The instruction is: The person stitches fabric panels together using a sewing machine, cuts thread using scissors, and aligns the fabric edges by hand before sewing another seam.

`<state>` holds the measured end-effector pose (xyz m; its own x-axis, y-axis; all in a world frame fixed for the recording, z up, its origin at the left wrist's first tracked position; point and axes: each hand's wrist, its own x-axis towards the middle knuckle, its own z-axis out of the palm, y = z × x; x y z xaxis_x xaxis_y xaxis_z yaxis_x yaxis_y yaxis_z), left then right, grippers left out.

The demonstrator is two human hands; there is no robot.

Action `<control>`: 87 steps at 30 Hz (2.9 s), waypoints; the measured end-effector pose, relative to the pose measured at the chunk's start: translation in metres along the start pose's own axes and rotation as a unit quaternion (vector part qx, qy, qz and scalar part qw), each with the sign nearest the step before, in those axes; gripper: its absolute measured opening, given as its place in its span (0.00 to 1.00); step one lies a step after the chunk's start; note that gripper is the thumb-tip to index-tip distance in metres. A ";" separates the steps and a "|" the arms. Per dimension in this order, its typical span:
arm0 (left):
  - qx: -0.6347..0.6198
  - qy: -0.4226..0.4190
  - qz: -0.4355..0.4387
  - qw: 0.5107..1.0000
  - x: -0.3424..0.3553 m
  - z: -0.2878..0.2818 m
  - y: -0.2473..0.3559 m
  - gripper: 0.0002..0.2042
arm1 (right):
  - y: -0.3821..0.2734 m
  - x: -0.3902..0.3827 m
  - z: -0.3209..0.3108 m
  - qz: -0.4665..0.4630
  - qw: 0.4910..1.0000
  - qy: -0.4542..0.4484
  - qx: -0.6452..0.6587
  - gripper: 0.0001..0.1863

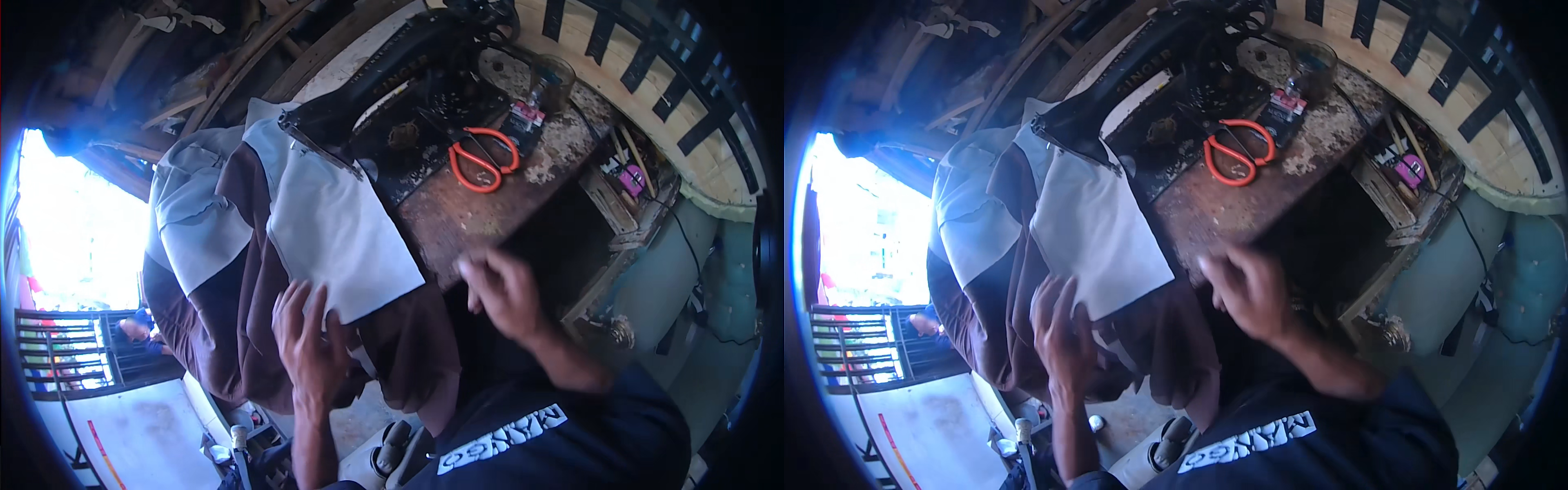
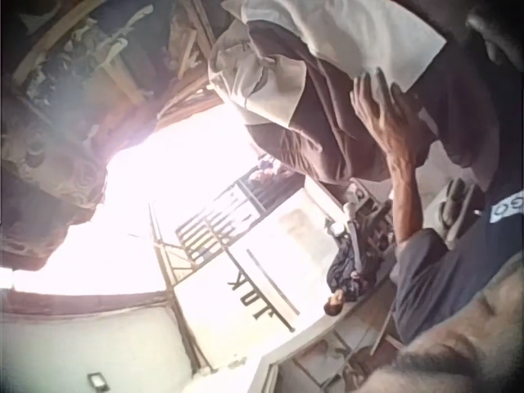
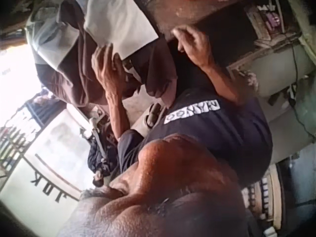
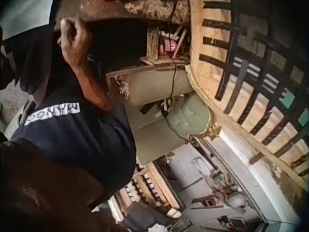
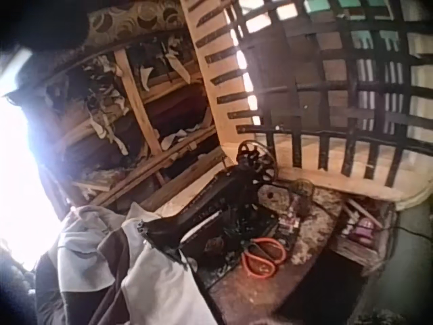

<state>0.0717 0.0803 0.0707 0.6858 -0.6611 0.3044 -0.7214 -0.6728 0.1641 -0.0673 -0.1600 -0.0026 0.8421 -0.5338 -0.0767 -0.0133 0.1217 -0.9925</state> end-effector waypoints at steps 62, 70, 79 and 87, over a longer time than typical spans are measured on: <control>-0.051 -0.111 0.087 0.989 0.023 0.083 0.085 0.17 | 0.062 -0.052 -0.007 0.086 0.981 -0.170 -0.037 0.18; 0.003 -0.058 0.117 0.991 0.020 0.078 0.089 0.17 | 0.062 -0.052 -0.011 0.122 0.974 -0.189 -0.034 0.18; -0.097 -0.071 0.153 0.981 0.019 0.093 0.069 0.19 | 0.022 -0.006 -0.051 -0.081 0.911 -0.274 -0.299 0.20; -0.106 -0.057 0.157 0.980 0.015 0.090 0.066 0.21 | -0.016 0.199 0.026 -0.144 0.912 0.019 -0.383 0.16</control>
<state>0.0428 -0.0037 0.0014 0.4238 -0.8658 0.2661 -0.8944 -0.3536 0.2740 0.1145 -0.2461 0.0003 0.8509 -0.4819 0.2090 -0.1792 -0.6404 -0.7469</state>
